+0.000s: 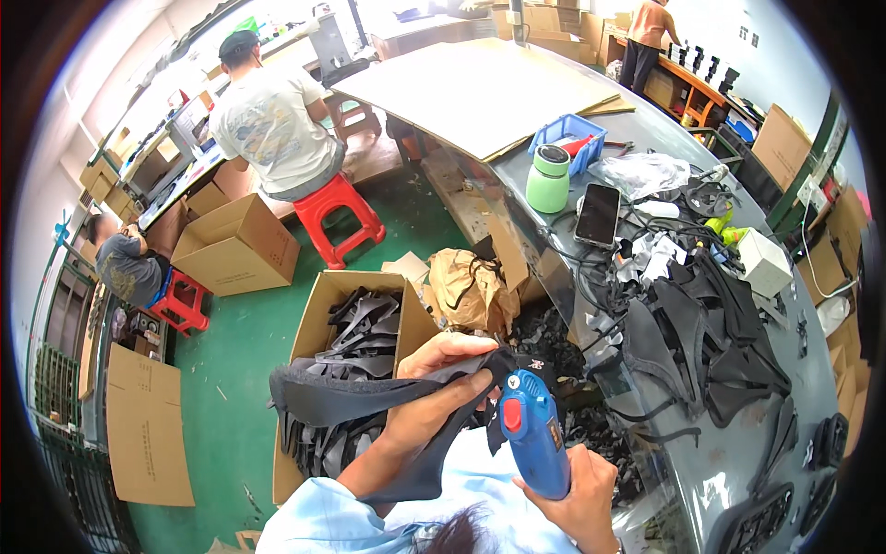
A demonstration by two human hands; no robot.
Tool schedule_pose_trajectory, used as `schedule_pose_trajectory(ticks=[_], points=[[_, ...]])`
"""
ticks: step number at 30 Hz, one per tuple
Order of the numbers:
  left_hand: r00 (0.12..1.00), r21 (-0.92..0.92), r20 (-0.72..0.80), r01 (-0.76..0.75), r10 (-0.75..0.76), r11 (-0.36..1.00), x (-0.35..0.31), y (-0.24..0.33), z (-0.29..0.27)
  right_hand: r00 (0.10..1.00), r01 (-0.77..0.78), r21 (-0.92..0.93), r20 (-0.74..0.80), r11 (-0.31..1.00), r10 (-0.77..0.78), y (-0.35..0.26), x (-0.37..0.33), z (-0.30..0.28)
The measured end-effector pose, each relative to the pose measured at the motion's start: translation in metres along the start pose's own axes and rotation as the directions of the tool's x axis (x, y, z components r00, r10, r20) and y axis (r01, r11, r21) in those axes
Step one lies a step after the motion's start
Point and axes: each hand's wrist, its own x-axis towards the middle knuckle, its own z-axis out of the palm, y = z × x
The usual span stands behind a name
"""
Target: The person uses a hot glue gun to apply adhesive to the edges of black plastic parts. They pick up each part from a cardboard box, apply glue, and place the part on a table. The task is performed repeatedly in a workshop environment.
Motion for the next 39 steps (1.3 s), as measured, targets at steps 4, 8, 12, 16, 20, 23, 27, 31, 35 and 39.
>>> schedule_pose_trajectory(ticks=[4, 8, 12, 16, 20, 23, 27, 31, 35, 39], points=[[0.984, 0.062, 0.068, 0.163, -0.167, 0.985, 0.005, 0.01, -0.005, 1.0, 0.0, 0.004, 0.018, 1.0, 0.0, 0.003, -0.001, -0.001], [0.841, 0.115, 0.182, 0.496, -0.509, 0.861, 0.014, 0.033, -0.016, 0.999, -0.025, -0.036, 0.028, 0.999, 0.026, 0.01, -0.007, -0.001], [0.795, 0.272, 0.177, 0.527, -0.58, 0.805, 0.023, 0.043, -0.028, 0.999, -0.013, -0.104, 0.05, 0.995, 0.018, 0.016, -0.015, -0.004], [0.764, 0.377, 0.131, 0.551, -0.631, 0.745, 0.027, 0.052, -0.022, 0.996, 0.043, -0.145, 0.086, 0.988, -0.03, 0.017, -0.014, -0.004], [0.743, 0.473, 0.139, 0.531, -0.654, 0.703, 0.029, 0.054, -0.016, 0.995, 0.039, -0.159, 0.099, 0.986, -0.023, 0.02, -0.019, 0.0], [0.706, 0.636, 0.184, 0.445, -0.684, 0.631, 0.036, 0.052, -0.014, 0.994, 0.037, -0.157, 0.104, 0.987, -0.02, 0.016, -0.017, 0.0], [0.741, 0.7, 0.269, 0.288, -0.615, 0.654, 0.033, 0.038, -0.022, 0.993, 0.065, -0.13, 0.106, 0.989, -0.052, 0.013, -0.015, 0.001], [0.737, 0.657, 0.337, 0.262, -0.586, 0.707, 0.032, 0.029, -0.022, 0.992, 0.084, -0.092, 0.099, 0.992, -0.075, 0.009, -0.011, -0.001], [0.687, 0.698, 0.402, 0.198, -0.605, 0.688, 0.038, 0.023, -0.011, 0.993, 0.086, -0.059, 0.083, 0.995, -0.081, 0.008, -0.011, 0.002], [0.713, 0.721, 0.45, 0.064, -0.537, 0.69, 0.037, 0.013, -0.016, 0.994, 0.078, -0.022, 0.08, 0.997, -0.076, 0.002, -0.007, 0.007]])
